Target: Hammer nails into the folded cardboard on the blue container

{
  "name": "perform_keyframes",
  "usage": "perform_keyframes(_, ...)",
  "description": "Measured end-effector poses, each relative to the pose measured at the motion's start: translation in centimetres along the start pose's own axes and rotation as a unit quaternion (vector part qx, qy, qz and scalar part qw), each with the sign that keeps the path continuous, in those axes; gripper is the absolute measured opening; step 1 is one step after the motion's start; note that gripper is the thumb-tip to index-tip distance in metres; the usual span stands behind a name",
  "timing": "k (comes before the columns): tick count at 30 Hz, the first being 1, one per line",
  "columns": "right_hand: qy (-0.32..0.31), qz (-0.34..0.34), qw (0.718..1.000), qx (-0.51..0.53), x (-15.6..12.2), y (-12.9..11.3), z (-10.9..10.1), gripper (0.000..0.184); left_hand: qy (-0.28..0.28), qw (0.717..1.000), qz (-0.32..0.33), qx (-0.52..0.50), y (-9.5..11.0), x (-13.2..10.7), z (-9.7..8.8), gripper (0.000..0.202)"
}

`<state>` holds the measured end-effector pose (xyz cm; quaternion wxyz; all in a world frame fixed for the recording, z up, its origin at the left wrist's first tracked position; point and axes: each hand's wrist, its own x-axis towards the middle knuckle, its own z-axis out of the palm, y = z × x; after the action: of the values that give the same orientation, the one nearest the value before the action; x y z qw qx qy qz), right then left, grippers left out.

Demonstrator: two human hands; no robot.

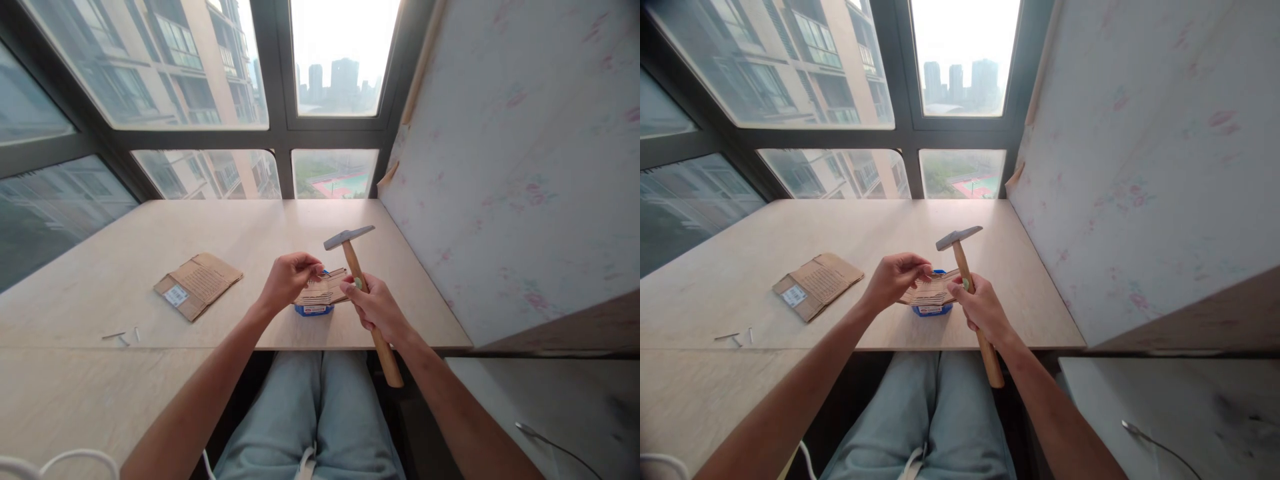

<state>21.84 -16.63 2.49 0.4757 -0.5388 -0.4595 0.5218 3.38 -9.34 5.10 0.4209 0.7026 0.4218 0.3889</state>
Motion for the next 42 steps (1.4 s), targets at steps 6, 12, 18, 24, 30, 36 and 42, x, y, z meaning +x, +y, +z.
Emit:
perform_keyframes(6,-0.012,-0.015,1.000,0.011,1.3,-0.4,1.2,0.039,0.034,0.985,-0.052,-0.161,-1.2,-0.7,0.8,0.030)
perform_keyframes(12,-0.017,-0.033,0.999,0.001,2.1,-0.8,1.9,0.034,-0.013,0.990,-0.048,-0.135,-1.7,-1.7,0.8,0.025)
perform_keyframes(18,-0.045,-0.033,0.998,-0.028,1.9,-1.3,1.8,0.036,0.069,0.984,-0.017,-0.161,-0.9,-1.6,0.3,0.028)
perform_keyframes(24,-0.038,-0.043,0.998,0.006,1.6,-1.9,2.3,0.037,0.045,0.988,0.001,-0.148,-1.4,-1.4,0.1,0.029)
perform_keyframes(30,-0.047,-0.058,0.997,-0.016,2.2,-2.9,2.2,0.028,-0.095,0.992,0.071,-0.033,-0.5,-1.4,-0.7,0.031)
perform_keyframes(36,-0.068,-0.066,0.989,-0.117,2.9,-3.1,2.2,0.019,-0.093,0.976,0.136,0.142,0.0,-0.1,-1.1,0.018)
perform_keyframes(42,-0.045,-0.063,0.992,-0.100,2.9,-2.6,1.8,0.030,-0.064,0.973,0.152,0.162,-0.8,0.8,-1.7,0.036)
